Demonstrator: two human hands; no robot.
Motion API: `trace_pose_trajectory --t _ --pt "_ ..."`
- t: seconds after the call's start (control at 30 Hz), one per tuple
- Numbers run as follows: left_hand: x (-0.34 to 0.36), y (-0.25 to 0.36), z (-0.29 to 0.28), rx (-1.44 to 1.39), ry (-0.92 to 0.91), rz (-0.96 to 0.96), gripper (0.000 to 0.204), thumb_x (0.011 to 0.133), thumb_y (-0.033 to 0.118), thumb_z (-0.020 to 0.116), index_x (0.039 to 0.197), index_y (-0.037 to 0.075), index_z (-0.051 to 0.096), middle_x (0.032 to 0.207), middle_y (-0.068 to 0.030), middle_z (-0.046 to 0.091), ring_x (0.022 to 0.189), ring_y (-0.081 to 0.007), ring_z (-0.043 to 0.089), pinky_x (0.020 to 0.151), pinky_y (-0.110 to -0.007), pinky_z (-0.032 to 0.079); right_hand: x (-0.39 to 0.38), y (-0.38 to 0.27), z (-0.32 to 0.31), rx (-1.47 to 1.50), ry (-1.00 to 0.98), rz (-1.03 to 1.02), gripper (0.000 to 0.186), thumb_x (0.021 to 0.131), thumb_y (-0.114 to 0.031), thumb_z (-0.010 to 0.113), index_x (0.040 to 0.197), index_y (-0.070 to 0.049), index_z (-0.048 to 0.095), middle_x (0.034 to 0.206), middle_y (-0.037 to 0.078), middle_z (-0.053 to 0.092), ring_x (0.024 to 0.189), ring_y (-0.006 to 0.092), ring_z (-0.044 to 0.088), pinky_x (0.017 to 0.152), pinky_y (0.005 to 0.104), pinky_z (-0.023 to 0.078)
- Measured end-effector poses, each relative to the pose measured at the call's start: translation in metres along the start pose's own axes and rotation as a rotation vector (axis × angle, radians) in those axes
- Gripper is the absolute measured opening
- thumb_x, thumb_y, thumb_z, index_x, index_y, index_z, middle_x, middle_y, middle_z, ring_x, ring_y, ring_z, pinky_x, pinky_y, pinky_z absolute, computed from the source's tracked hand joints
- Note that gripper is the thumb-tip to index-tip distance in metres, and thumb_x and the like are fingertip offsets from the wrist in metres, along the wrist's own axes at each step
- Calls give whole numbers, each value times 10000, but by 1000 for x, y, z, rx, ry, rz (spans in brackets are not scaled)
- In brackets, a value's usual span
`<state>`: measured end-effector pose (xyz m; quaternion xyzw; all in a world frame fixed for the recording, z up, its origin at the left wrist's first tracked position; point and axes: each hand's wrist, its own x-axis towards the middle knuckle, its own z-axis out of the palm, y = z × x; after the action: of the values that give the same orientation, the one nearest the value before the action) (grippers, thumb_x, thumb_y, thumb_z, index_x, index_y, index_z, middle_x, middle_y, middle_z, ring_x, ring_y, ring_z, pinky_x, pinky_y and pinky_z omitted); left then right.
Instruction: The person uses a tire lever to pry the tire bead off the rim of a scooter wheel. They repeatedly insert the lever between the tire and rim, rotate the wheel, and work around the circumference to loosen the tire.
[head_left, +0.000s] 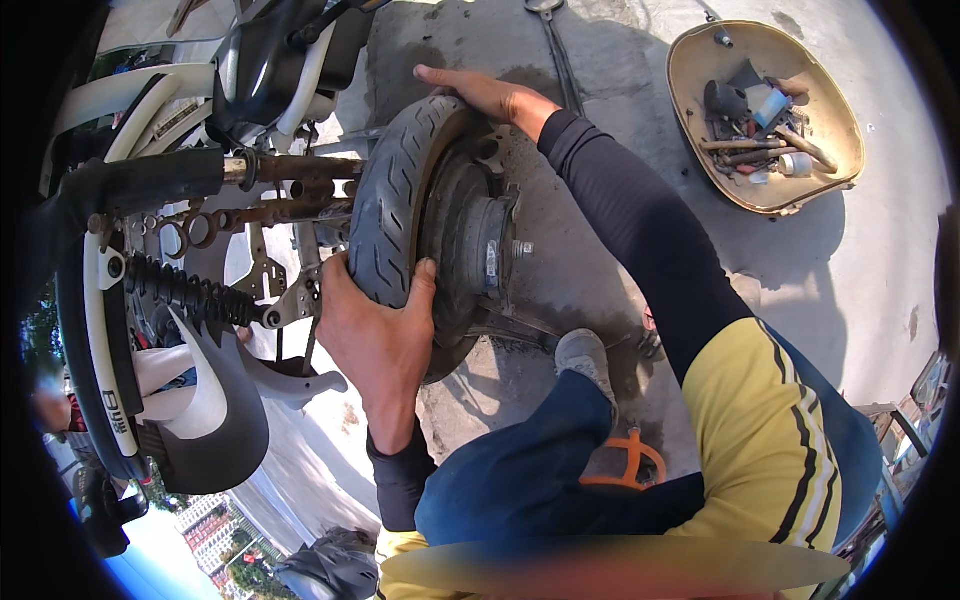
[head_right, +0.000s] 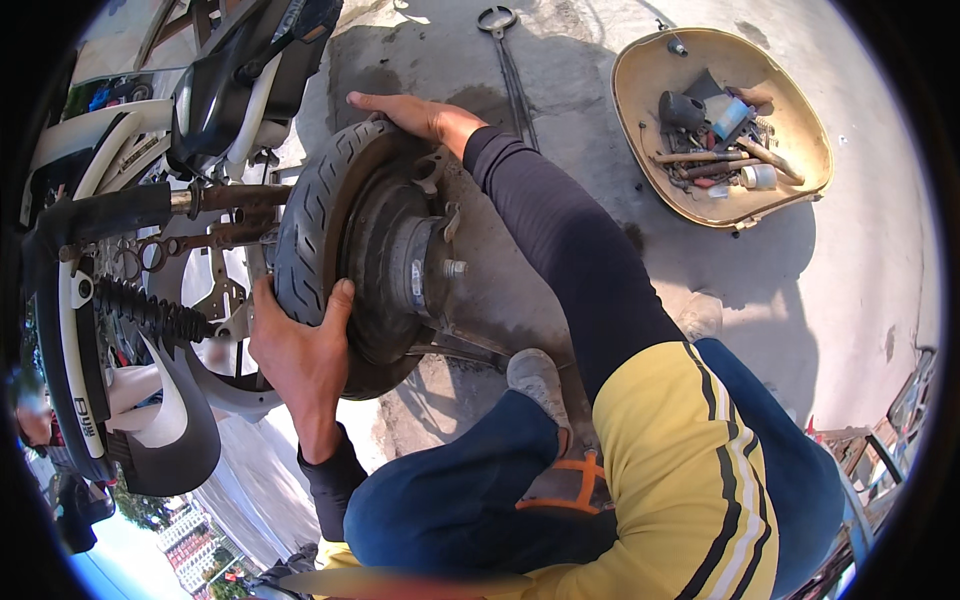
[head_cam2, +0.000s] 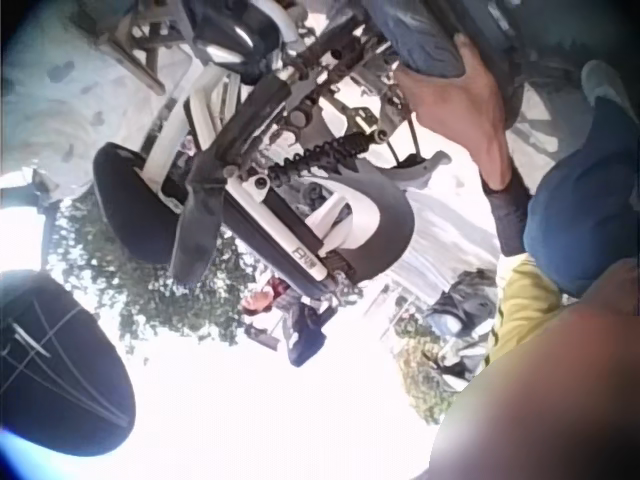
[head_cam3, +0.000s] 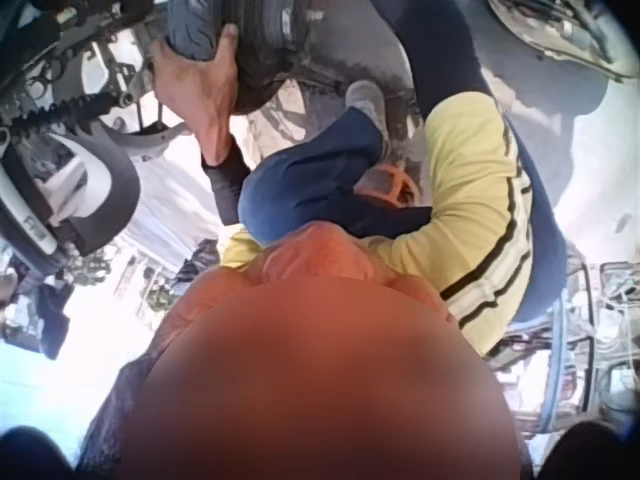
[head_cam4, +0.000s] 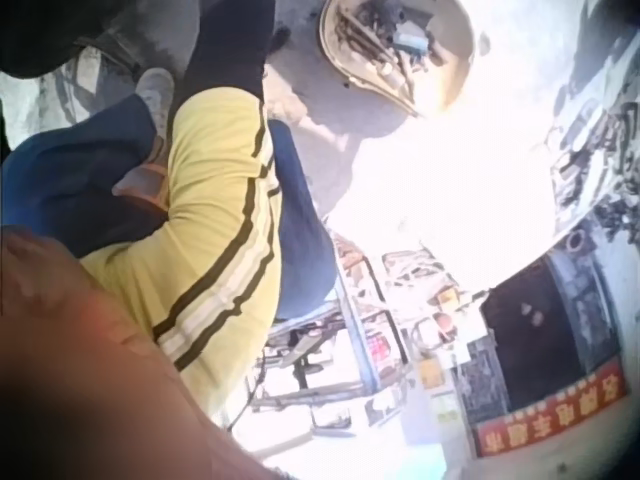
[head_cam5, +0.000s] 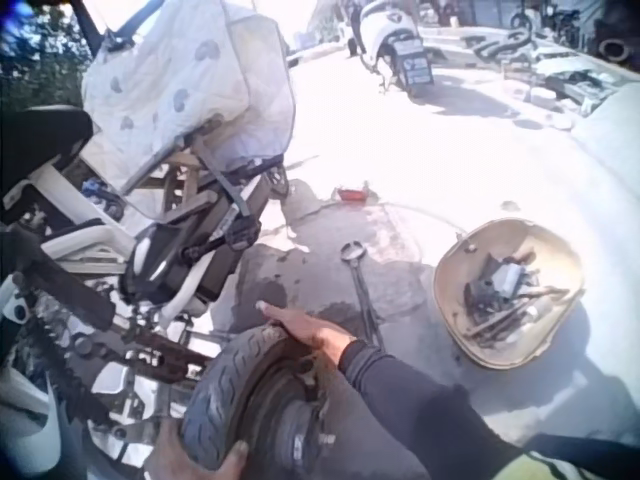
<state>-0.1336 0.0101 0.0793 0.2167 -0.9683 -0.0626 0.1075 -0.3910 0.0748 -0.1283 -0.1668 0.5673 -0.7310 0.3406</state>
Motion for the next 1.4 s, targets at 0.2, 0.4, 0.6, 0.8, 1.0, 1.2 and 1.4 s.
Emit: trace_pose_trajectory --t 0.2,0.4,0.6,0.8,1.0,1.2,1.4 --pt "-2 1 -2 15 -40 -40 846 794 424 918 1353 -126 599 1162 -341 720 1101 -461 720 1016 -478 535 -5 8 3 276 -42 81 577 1014 -549 635 1262 -41 751 1262 47 729 1172 152 627 1064 292 429" --pt "4 -12 -1 0 -1 67 654 789 352 913 1210 -65 635 1004 -273 716 920 -449 735 842 -492 568 21 55 4 108 231 -206 508 1064 -434 559 1216 19 732 1082 47 741 1005 142 657 970 314 482" --pt "-29 -33 23 -301 221 224 720 828 341 908 1354 -2 554 1273 -247 621 1179 -401 607 1013 -483 492 -66 47 12 -505 784 -329 498 1056 -428 589 1073 48 734 999 121 771 898 229 697 883 386 552" --pt "-212 -118 131 -721 -4 -460 781 909 261 834 1490 -43 409 1435 -257 492 1369 -379 466 1158 -481 372 -270 53 108 -170 862 -423 208 1064 -170 633 1022 15 717 889 46 712 842 124 645 800 277 527" --pt "-246 -136 255 -1021 -334 -246 542 1048 235 635 1450 -86 461 1329 -356 628 1241 -495 620 1053 -522 482 -341 147 196 -365 534 231 341 1021 -267 654 1171 37 692 1099 260 725 1027 422 707 891 465 541" --pt "-256 -149 198 -501 -508 -348 484 1122 355 509 1366 -63 516 923 -377 690 913 -603 645 759 -658 494 -324 124 188 -623 326 186 489 1024 -371 652 1320 18 653 1208 301 706 1120 484 673 964 510 529" --pt "-230 -217 164 -530 -562 -25 451 1124 373 504 1270 -46 586 871 -376 672 879 -586 652 716 -641 478 -311 112 211 -566 -112 254 704 1045 -491 639 1517 15 511 1339 317 672 1269 447 646 1068 475 496"
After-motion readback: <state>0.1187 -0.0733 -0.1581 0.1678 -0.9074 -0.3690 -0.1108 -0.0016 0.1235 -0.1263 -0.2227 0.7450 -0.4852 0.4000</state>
